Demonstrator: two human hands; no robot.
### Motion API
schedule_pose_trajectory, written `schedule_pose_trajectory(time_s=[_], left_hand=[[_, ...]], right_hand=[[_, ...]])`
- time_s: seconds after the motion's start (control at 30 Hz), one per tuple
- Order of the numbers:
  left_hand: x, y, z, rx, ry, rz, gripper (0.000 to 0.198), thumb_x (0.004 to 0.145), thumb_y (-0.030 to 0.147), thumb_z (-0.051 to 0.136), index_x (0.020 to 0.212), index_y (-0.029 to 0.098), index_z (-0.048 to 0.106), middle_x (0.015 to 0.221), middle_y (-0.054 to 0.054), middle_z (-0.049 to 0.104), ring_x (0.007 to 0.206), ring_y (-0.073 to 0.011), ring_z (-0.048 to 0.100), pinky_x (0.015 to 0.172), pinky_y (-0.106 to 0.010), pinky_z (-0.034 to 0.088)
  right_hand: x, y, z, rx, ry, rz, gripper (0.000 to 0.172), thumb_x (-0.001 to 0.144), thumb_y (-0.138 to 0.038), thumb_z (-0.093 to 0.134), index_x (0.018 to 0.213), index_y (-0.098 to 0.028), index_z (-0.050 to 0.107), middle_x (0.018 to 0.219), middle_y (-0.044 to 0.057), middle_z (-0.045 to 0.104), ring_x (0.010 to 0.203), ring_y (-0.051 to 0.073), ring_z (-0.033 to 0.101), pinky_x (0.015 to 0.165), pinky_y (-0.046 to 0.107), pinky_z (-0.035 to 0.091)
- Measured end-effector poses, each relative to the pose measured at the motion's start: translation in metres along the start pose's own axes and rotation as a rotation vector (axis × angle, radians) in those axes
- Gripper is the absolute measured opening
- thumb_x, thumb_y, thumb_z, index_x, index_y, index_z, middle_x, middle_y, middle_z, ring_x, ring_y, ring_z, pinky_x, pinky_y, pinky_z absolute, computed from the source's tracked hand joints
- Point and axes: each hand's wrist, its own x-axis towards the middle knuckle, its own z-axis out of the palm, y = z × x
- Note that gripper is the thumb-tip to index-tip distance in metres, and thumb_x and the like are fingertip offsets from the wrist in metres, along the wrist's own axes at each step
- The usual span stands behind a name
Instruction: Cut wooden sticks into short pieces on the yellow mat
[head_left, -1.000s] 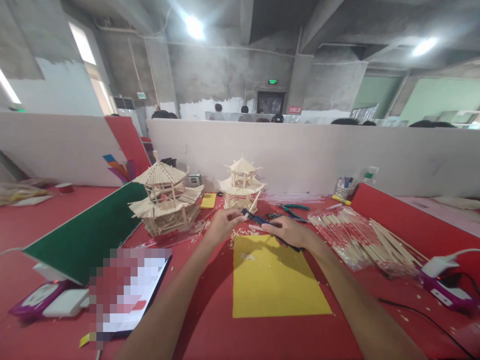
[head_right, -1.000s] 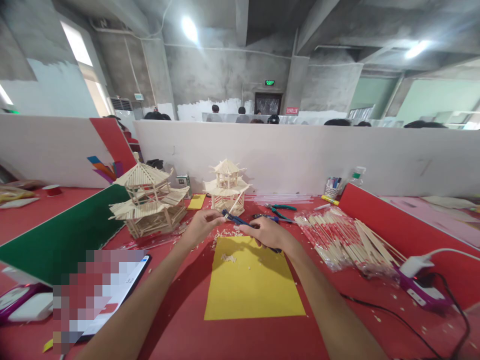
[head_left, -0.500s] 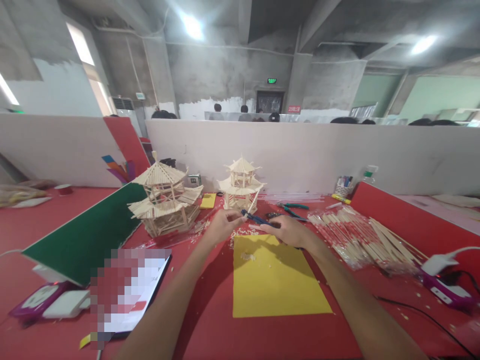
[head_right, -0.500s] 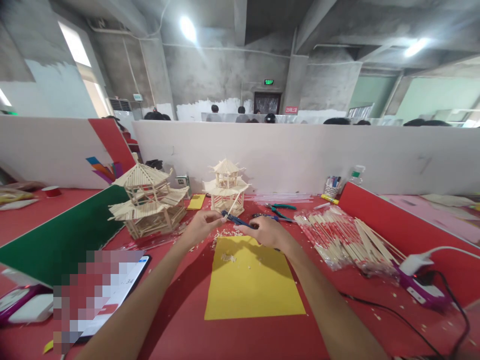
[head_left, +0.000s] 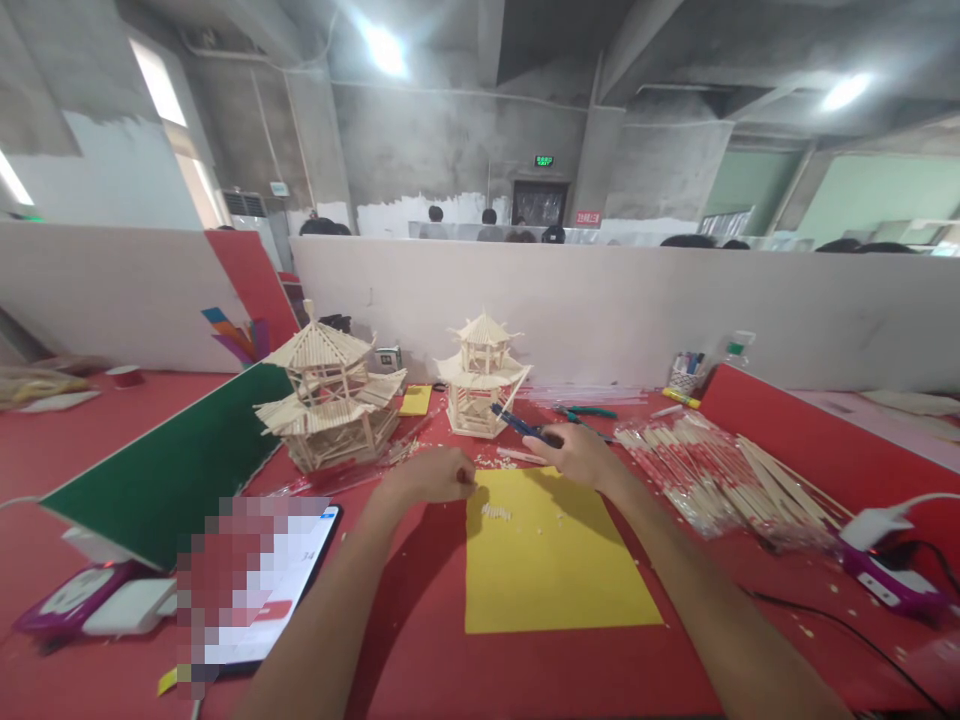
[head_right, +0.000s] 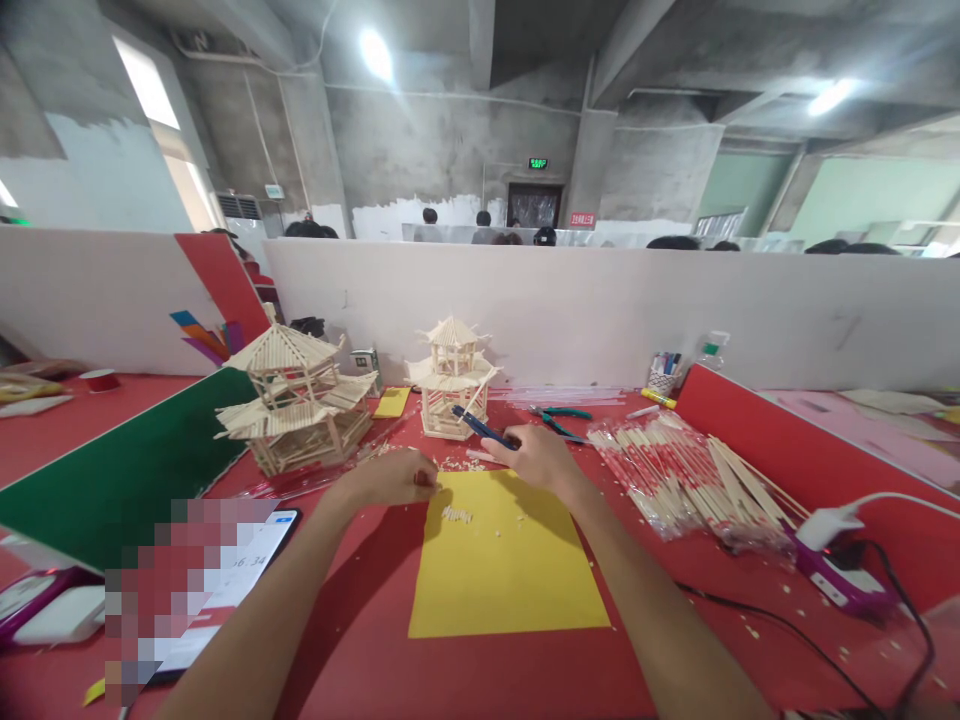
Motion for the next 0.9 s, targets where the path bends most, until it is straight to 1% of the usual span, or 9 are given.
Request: schedule_pose_trajectory(time_s=[0.1, 0.13, 0.4, 0.47, 0.57, 0.63, 0.7, 0.8, 0.9], left_hand=[[0.000, -0.001, 0.005, 0.017, -0.238, 0.032, 0.011, 0.064, 0.033, 0.072, 0.059, 0.024, 0.070, 0.056, -0.001, 0.065, 0.051, -0.0148, 0.054, 0.053, -0.023, 0.036], [0.000, -0.001, 0.006, 0.016, -0.276, 0.044, 0.010, 0.065, 0.033, 0.071, 0.061, 0.024, 0.071, 0.058, -0.001, 0.066, 0.052, -0.0149, 0.055, 0.053, -0.023, 0.036], [0.002, 0.000, 0.010, -0.052, -0.390, 0.074, 0.016, 0.063, 0.039, 0.076, 0.059, 0.024, 0.071, 0.057, 0.000, 0.065, 0.051, -0.0139, 0.053, 0.050, -0.023, 0.034], [0.001, 0.000, 0.004, -0.031, -0.333, 0.072, 0.023, 0.066, 0.041, 0.075, 0.056, 0.022, 0.068, 0.052, 0.000, 0.059, 0.048, -0.0128, 0.048, 0.048, -0.023, 0.031], [0.002, 0.002, -0.008, 0.092, -0.054, 0.034, 0.032, 0.079, 0.042, 0.063, 0.057, 0.019, 0.064, 0.052, -0.002, 0.056, 0.049, -0.0134, 0.046, 0.051, -0.024, 0.032], [0.004, 0.005, -0.013, 0.132, 0.175, 0.040, 0.028, 0.086, 0.038, 0.054, 0.074, 0.018, 0.068, 0.067, -0.005, 0.064, 0.060, -0.0162, 0.054, 0.058, -0.025, 0.039], [0.006, 0.009, -0.015, 0.086, 0.310, 0.107, 0.026, 0.089, 0.033, 0.050, 0.101, 0.018, 0.068, 0.096, -0.009, 0.069, 0.080, -0.0192, 0.061, 0.071, -0.027, 0.046], [0.008, 0.015, -0.012, -0.021, 0.273, 0.241, 0.037, 0.087, 0.026, 0.054, 0.124, 0.022, 0.061, 0.126, -0.011, 0.062, 0.104, -0.0212, 0.061, 0.087, -0.029, 0.049], [0.009, 0.020, -0.007, -0.055, 0.159, 0.274, 0.036, 0.084, 0.021, 0.059, 0.119, 0.024, 0.067, 0.125, -0.009, 0.064, 0.112, -0.0225, 0.060, 0.094, -0.031, 0.047]], right_hand=[[0.001, -0.001, 0.003, -0.008, -0.014, -0.001, 0.049, 0.088, -0.062, 0.049, 0.070, -0.019, 0.063, 0.066, 0.001, 0.064, 0.061, 0.015, 0.055, 0.056, 0.025, 0.028], [0.001, -0.001, 0.004, -0.006, -0.020, -0.004, 0.048, 0.088, -0.062, 0.049, 0.070, -0.019, 0.063, 0.067, 0.002, 0.064, 0.061, 0.015, 0.055, 0.057, 0.025, 0.029], [-0.001, -0.006, 0.006, -0.023, -0.028, -0.012, 0.047, 0.088, -0.061, 0.050, 0.073, -0.019, 0.065, 0.069, 0.002, 0.066, 0.061, 0.015, 0.056, 0.055, 0.025, 0.028], [-0.001, -0.007, 0.007, -0.021, -0.033, -0.013, 0.048, 0.089, -0.062, 0.049, 0.073, -0.019, 0.065, 0.069, 0.003, 0.067, 0.061, 0.015, 0.056, 0.056, 0.025, 0.028], [-0.001, -0.006, 0.009, -0.031, -0.045, -0.014, 0.051, 0.089, -0.064, 0.048, 0.071, -0.019, 0.064, 0.069, 0.004, 0.067, 0.061, 0.016, 0.057, 0.056, 0.025, 0.028], [-0.001, -0.006, 0.011, -0.055, -0.043, -0.013, 0.054, 0.088, -0.067, 0.047, 0.068, -0.019, 0.063, 0.069, 0.005, 0.067, 0.062, 0.016, 0.057, 0.056, 0.026, 0.027], [-0.001, -0.005, 0.013, -0.073, -0.043, -0.020, 0.056, 0.088, -0.067, 0.047, 0.067, -0.019, 0.063, 0.068, 0.005, 0.066, 0.062, 0.017, 0.057, 0.056, 0.026, 0.026], [-0.001, -0.006, 0.017, -0.075, -0.073, -0.042, 0.053, 0.088, -0.066, 0.049, 0.070, -0.019, 0.066, 0.069, 0.006, 0.067, 0.061, 0.017, 0.056, 0.056, 0.026, 0.026], [-0.002, -0.007, 0.021, -0.079, -0.105, -0.069, 0.052, 0.087, -0.065, 0.050, 0.072, -0.019, 0.067, 0.070, 0.006, 0.068, 0.061, 0.017, 0.056, 0.055, 0.026, 0.026]])
